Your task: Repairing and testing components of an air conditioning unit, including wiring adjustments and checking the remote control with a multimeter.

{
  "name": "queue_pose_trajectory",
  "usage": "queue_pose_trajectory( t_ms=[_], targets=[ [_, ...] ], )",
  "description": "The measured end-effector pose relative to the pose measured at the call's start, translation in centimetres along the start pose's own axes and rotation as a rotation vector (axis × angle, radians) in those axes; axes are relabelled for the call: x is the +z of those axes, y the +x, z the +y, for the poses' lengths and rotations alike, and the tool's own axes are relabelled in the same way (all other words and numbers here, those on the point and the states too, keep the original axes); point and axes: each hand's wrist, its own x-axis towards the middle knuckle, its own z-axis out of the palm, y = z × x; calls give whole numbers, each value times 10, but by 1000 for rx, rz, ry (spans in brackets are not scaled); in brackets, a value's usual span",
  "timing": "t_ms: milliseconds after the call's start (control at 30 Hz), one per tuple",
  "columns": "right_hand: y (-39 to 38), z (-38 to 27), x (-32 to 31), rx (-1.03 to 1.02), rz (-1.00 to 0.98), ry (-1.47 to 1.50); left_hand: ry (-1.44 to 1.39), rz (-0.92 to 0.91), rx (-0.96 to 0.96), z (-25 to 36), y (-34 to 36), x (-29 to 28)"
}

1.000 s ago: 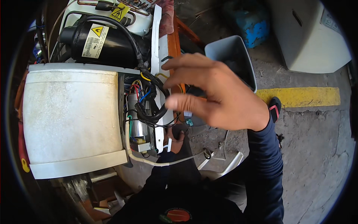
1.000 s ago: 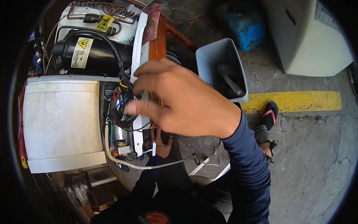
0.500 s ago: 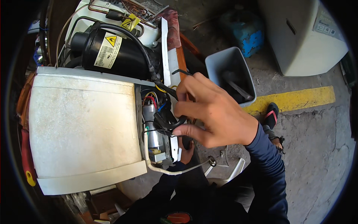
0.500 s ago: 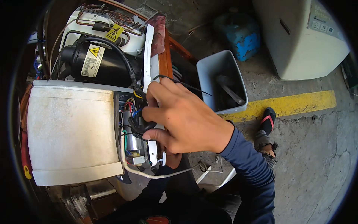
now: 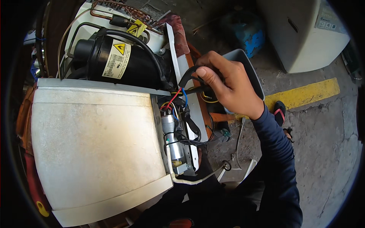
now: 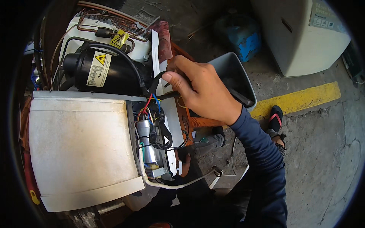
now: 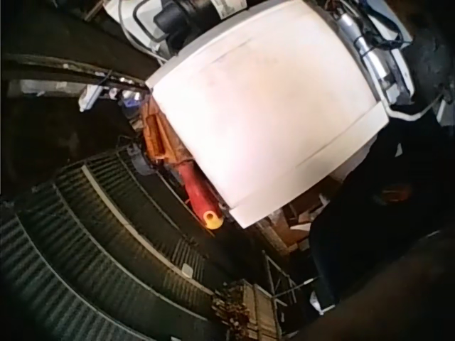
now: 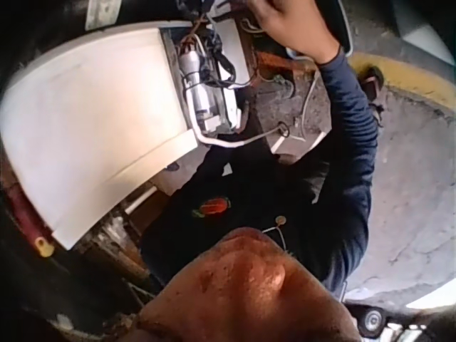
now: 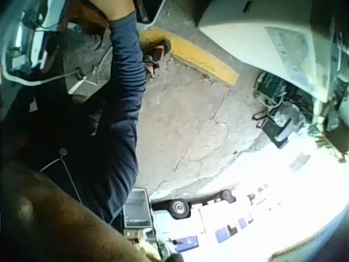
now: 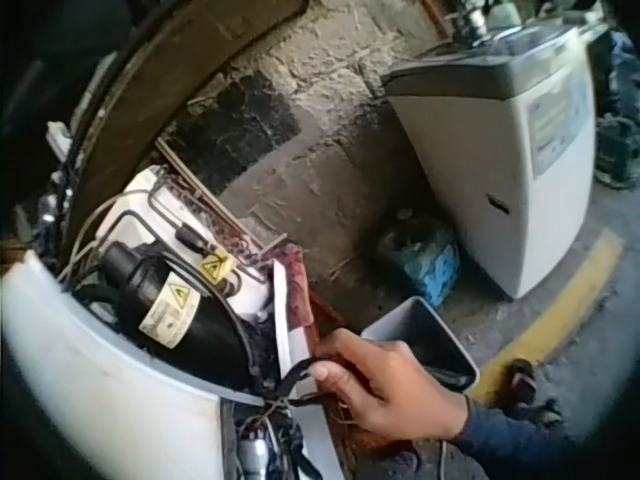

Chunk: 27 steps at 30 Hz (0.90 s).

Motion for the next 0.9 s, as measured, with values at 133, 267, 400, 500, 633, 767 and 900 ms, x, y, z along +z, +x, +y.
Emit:
queue_pose_trajectory(
  t_ms=[133,267,400,500,633,767,900],
  targets=[
    [-5,-2,0,-40,-59,16,245,-132,-70,5,-8,-11],
    [-13,-7,-10,-218,-192,4,419,-439,-210,49,28,-44],
    [-14,-1,-13,-535,-455,4,340,-444,-139,68,57,-44],
    [-21,0,-8,-428,-578,94,234,-366,-116,64,55,-40],
    [-27,-15,-11,-389,-558,-45,100,-263,-68,55,46,-29],
    [-26,-19,-10,-328,-440,-100,-38,-165,11,42,35,-15],
    [-24,-3,9,-157,-325,271,-126,-99,77,27,22,-3]
  ],
)
